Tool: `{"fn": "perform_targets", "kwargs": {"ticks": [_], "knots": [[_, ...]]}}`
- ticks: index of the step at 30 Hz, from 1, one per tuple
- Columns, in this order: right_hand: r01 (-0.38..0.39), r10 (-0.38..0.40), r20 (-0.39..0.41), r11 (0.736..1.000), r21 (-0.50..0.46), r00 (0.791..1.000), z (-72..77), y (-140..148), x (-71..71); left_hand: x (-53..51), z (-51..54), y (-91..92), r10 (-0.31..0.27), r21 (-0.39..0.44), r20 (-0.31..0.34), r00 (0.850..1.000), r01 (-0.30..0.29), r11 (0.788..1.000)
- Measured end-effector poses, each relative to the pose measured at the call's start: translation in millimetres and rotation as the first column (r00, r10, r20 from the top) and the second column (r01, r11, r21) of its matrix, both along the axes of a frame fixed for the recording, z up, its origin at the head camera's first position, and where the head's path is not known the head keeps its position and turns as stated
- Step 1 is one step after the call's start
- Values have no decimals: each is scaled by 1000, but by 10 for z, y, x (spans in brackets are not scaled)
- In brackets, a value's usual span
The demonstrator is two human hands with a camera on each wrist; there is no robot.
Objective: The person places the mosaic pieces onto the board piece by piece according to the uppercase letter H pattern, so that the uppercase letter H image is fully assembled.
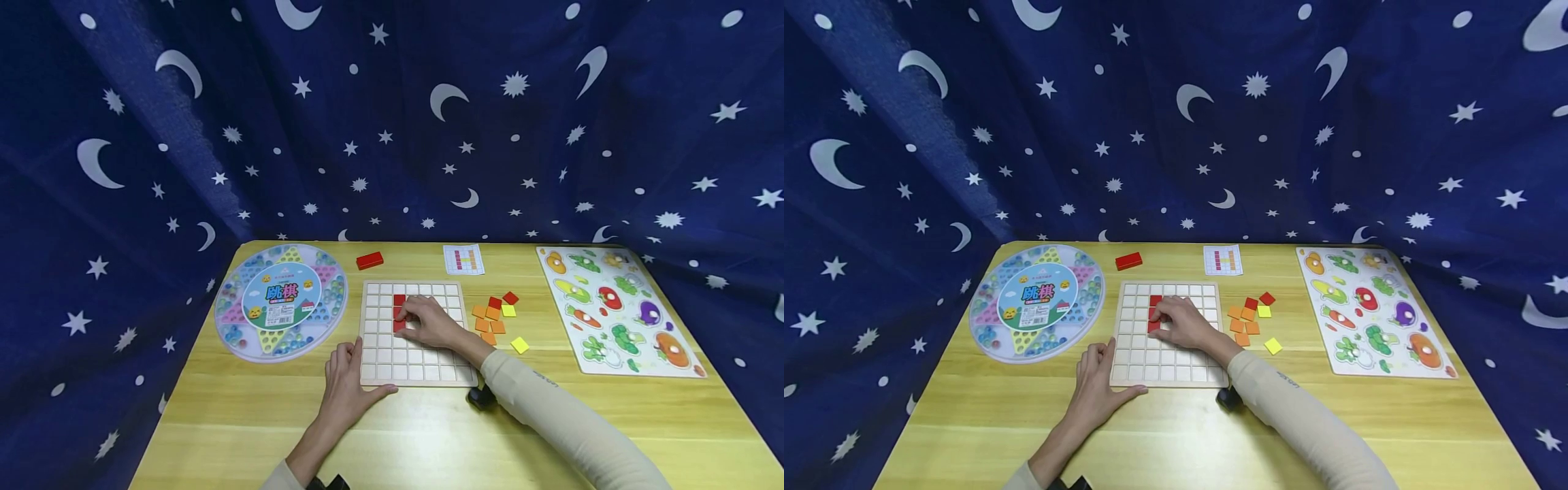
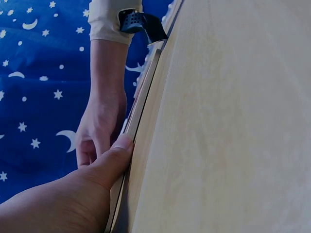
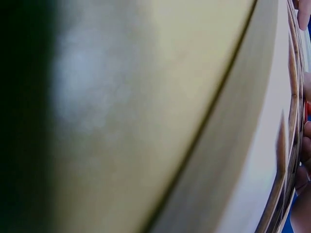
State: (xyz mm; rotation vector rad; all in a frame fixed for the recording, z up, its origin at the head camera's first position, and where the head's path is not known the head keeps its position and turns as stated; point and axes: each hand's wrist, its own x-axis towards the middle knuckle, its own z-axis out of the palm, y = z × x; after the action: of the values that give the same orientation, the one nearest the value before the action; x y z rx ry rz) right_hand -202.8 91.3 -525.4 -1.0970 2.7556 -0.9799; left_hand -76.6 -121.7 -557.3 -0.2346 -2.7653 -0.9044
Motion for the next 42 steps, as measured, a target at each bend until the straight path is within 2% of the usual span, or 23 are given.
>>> {"fn": "perform_targets", "kwargs": {"ticks": [13, 20, 27, 34, 38, 42], "knots": [[8, -8, -23, 1000, 15, 1000, -2, 81, 15, -25, -20, 46, -19, -5, -38, 999, 18, 1000], [7, -7, -28, 1000, 4, 1000, -1, 105, 30, -27, -23, 65, -26, 1, -20, 999, 26, 1000], [4, -3, -28, 999, 42, 1000, -1, 92, 35, -22, -27, 56, -17, 5, -16, 1000, 17, 1000], [-37, 37, -5, 999, 41, 999, 69, 94, 35, 0, -9, 7, -6, -11, -11, 1000, 6, 1000], [-35, 35, -22, 999, 12, 999, 137, 202, 52, 7, -4, -25, -5, -7, -16, 1000, 5, 1000], [29, -30, -38, 999, -20, 999, 158, 482, 36, 3, -10, -21, -10, 6, -16, 1000, 10, 1000]]}}
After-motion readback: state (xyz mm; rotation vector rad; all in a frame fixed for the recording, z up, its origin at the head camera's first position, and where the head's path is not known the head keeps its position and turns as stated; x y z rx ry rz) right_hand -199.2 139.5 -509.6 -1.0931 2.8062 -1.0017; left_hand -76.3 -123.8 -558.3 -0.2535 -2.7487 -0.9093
